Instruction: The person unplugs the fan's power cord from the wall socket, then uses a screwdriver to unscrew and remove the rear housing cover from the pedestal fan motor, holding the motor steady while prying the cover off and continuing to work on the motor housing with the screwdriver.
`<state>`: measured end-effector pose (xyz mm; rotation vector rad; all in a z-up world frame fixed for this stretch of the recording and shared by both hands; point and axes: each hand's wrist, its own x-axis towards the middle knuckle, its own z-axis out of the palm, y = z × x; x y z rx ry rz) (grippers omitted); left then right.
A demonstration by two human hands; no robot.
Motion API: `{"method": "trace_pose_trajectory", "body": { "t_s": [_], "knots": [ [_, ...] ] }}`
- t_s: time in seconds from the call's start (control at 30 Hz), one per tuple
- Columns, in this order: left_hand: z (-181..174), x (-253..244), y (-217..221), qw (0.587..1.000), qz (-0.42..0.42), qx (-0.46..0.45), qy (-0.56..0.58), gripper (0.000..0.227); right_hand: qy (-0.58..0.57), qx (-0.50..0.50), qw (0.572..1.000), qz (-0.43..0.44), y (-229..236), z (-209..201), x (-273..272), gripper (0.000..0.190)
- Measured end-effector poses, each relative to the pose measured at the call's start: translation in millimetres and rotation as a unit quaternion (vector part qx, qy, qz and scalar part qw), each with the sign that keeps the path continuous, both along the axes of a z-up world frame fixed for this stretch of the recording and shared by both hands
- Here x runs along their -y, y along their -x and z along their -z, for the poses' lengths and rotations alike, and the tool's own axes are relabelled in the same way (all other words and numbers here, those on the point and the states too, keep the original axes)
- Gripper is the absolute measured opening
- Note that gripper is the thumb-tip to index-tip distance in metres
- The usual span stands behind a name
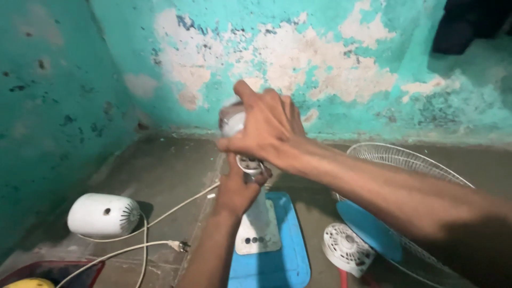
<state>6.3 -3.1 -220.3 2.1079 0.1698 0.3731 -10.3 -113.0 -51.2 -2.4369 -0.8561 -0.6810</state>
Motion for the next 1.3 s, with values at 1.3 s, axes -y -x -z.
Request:
{"method": "trace_pose_trajectory", "body": {
  "t_s": [1.3],
  "knots": [
    [93,-154,88,0.936,-0.054,-0.228,-0.263,0.048,0.297,-0.031,0.942,0.153,-10,-14,-21,0.083]
  ]
}}
